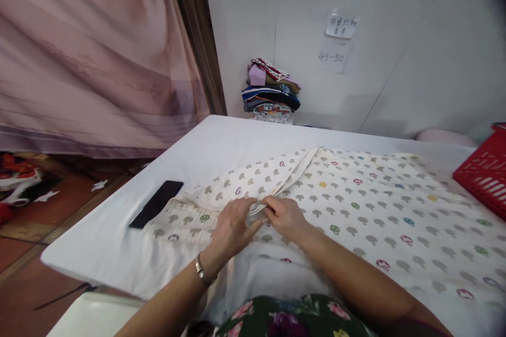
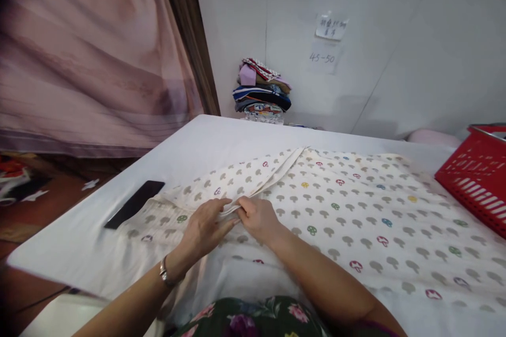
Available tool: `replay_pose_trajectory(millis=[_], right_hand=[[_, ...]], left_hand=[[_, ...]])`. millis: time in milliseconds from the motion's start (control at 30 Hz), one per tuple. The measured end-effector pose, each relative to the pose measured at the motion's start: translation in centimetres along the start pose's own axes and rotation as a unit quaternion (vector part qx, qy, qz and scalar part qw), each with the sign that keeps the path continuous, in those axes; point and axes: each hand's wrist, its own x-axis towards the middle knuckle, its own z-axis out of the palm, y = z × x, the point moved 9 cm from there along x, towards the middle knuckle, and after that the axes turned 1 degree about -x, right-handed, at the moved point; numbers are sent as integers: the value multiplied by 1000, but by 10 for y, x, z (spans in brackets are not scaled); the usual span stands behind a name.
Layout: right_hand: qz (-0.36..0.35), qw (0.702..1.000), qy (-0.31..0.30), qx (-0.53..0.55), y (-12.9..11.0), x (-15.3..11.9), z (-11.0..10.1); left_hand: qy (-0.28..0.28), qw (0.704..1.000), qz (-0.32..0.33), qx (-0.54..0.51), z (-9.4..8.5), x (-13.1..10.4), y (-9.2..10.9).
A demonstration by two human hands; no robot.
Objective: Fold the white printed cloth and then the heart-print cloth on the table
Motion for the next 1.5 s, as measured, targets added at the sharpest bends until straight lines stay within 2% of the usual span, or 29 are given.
replay_pose_trajectory(millis=[167, 267, 367, 500, 600, 800, 900, 967, 1033, 1167, 1333, 1500], right_hand=[[-60, 997, -40, 39, -11, -8, 8], [-56, 995, -61, 57, 3, -11, 2], [18, 998, -22, 58, 50, -5, -23], [106, 991, 66, -46, 126, 12, -65], [104, 985, 51, -127, 155, 26, -67], [13, 975, -30, -221, 156, 50, -42], [-15, 971, -19, -240, 153, 53, -50], [-29, 972, 13, -234, 151, 49, -61], [-38, 974, 15, -224, 152, 40, -64], [-60, 976, -33, -208, 154, 24, -50], [-71, 982, 22, -173, 156, 16, -53], [-98, 982, -6, -162, 155, 12, -45]], left_hand=[[-16, 997, 51, 46, -4, 0, 4], [6, 997, 70, 42, -13, -1, 3], [28, 996, 82, 21, -20, -4, 0], [39, 995, 96, 5, -24, -7, -1], [35, 994, 99, 2, -23, -7, 0], [27, 994, 106, 3, -23, -9, 1], [28, 994, 105, 6, -23, -11, -3], [33, 994, 102, 7, -24, -12, -7], [42, 994, 98, 4, -26, -14, -11], [44, 995, 85, 2, -25, -19, -20], [36, 997, 75, -1, -24, -21, -25], [35, 996, 78, 0, -25, -21, -24]])
